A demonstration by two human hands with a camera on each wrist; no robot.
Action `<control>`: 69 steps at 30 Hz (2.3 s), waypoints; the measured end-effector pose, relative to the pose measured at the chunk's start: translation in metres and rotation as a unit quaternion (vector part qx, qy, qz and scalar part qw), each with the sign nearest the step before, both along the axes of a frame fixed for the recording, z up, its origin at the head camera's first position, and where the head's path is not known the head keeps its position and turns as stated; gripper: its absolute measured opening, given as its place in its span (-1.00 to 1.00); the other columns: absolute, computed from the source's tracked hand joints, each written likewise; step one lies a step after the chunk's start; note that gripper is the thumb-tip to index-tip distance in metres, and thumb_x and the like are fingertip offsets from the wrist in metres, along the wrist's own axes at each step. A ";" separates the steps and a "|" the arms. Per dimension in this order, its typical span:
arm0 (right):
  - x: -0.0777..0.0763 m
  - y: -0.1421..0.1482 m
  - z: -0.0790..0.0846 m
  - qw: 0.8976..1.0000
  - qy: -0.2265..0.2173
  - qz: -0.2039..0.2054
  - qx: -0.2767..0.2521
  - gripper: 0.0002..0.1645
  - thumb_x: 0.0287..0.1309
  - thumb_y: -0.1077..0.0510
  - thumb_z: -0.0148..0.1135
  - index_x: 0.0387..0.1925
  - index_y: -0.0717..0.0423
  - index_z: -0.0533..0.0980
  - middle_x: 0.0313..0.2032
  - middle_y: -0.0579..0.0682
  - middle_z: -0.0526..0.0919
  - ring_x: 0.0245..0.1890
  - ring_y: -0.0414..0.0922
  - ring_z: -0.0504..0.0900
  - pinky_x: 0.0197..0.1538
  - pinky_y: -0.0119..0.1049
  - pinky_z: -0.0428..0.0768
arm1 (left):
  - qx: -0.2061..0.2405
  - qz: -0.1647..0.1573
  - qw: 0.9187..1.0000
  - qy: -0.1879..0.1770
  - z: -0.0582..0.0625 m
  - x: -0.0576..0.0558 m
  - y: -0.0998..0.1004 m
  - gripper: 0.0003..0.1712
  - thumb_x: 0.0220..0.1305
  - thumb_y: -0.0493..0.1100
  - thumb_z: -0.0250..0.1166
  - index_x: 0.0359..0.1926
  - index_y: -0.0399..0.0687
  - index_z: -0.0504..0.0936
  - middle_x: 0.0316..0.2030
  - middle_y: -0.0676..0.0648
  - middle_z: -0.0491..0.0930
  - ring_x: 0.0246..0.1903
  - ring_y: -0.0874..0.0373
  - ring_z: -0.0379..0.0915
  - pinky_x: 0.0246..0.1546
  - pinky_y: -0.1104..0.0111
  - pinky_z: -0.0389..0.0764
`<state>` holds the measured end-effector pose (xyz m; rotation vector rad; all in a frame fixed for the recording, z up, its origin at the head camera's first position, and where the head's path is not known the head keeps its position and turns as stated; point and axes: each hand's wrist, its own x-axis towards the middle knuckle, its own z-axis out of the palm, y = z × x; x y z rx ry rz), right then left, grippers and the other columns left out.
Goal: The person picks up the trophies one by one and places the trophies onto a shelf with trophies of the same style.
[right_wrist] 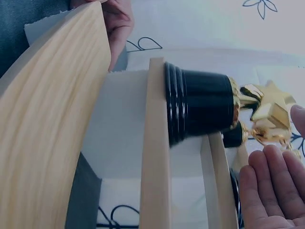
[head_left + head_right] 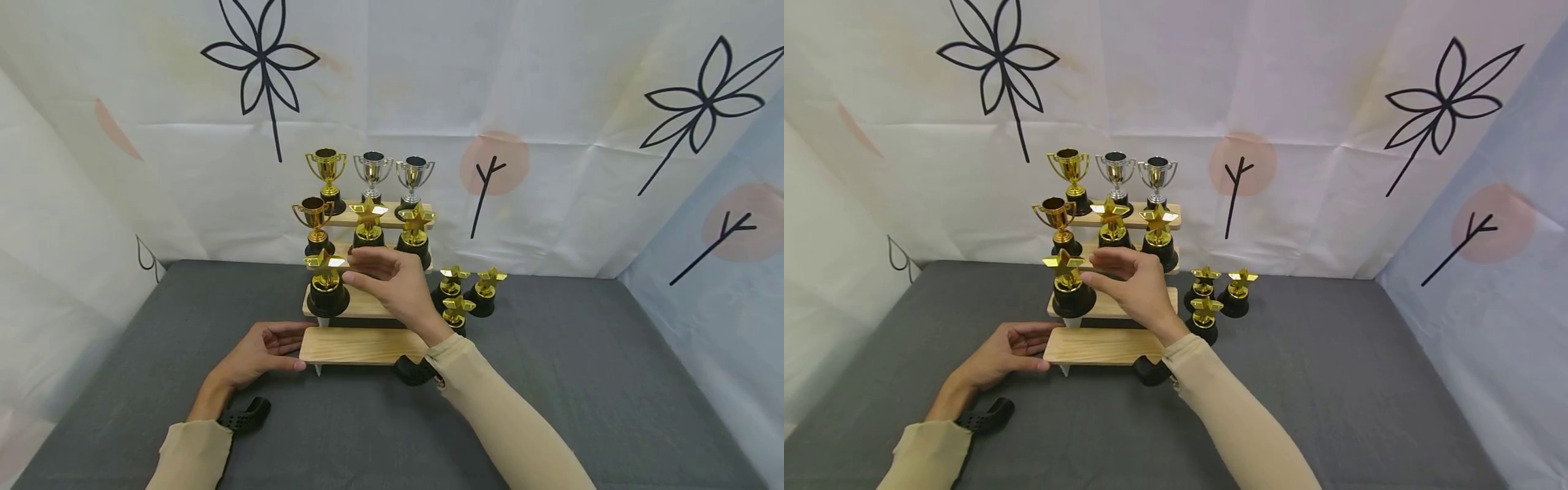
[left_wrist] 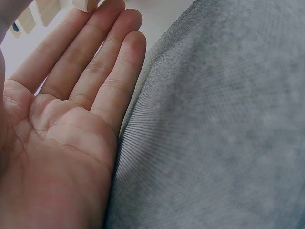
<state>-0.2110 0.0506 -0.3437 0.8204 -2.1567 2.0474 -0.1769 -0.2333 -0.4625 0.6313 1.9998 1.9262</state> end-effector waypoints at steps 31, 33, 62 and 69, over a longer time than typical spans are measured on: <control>0.032 0.120 -0.025 0.993 -0.012 -0.119 0.006 -0.48 0.12 0.41 0.45 0.14 0.44 0.55 0.04 0.35 0.66 0.05 -0.04 0.69 0.12 -0.24 0.68 | -0.009 0.009 1.000 -0.012 0.001 0.000 0.000 -0.17 0.06 -0.46 0.51 0.33 -0.61 0.34 0.24 -0.44 0.48 0.13 0.16 0.58 0.15 0.32 0.61; 0.032 0.126 -0.028 0.991 -0.009 -0.130 0.009 -0.48 0.12 0.42 0.45 0.14 0.46 0.55 0.03 0.35 0.66 0.04 -0.05 0.69 0.10 -0.25 0.68 | -0.010 0.009 1.000 -0.010 0.001 0.000 0.000 -0.17 0.07 -0.45 0.51 0.32 -0.62 0.34 0.23 -0.43 0.49 0.13 0.17 0.58 0.15 0.32 0.61; 0.018 0.159 -0.067 0.977 -0.097 -0.152 0.115 -0.46 0.16 0.32 0.47 0.17 0.38 0.56 0.06 0.31 0.65 -0.06 -0.28 0.69 0.02 -0.41 0.68 | -0.012 0.009 1.000 -0.003 0.000 0.000 -0.001 -0.17 0.06 -0.44 0.52 0.32 -0.62 0.35 0.23 -0.43 0.49 0.13 0.17 0.58 0.14 0.32 0.62; 0.017 0.156 -0.073 0.976 -0.093 -0.157 0.120 -0.49 0.18 0.35 0.43 0.16 0.42 0.55 0.02 0.34 0.67 -0.08 -0.22 0.70 -0.01 -0.44 0.68 | -0.011 0.001 1.000 0.000 0.002 -0.001 0.001 -0.19 0.09 -0.44 0.50 0.31 -0.64 0.34 0.24 -0.54 0.42 0.13 0.17 0.58 0.15 0.33 0.61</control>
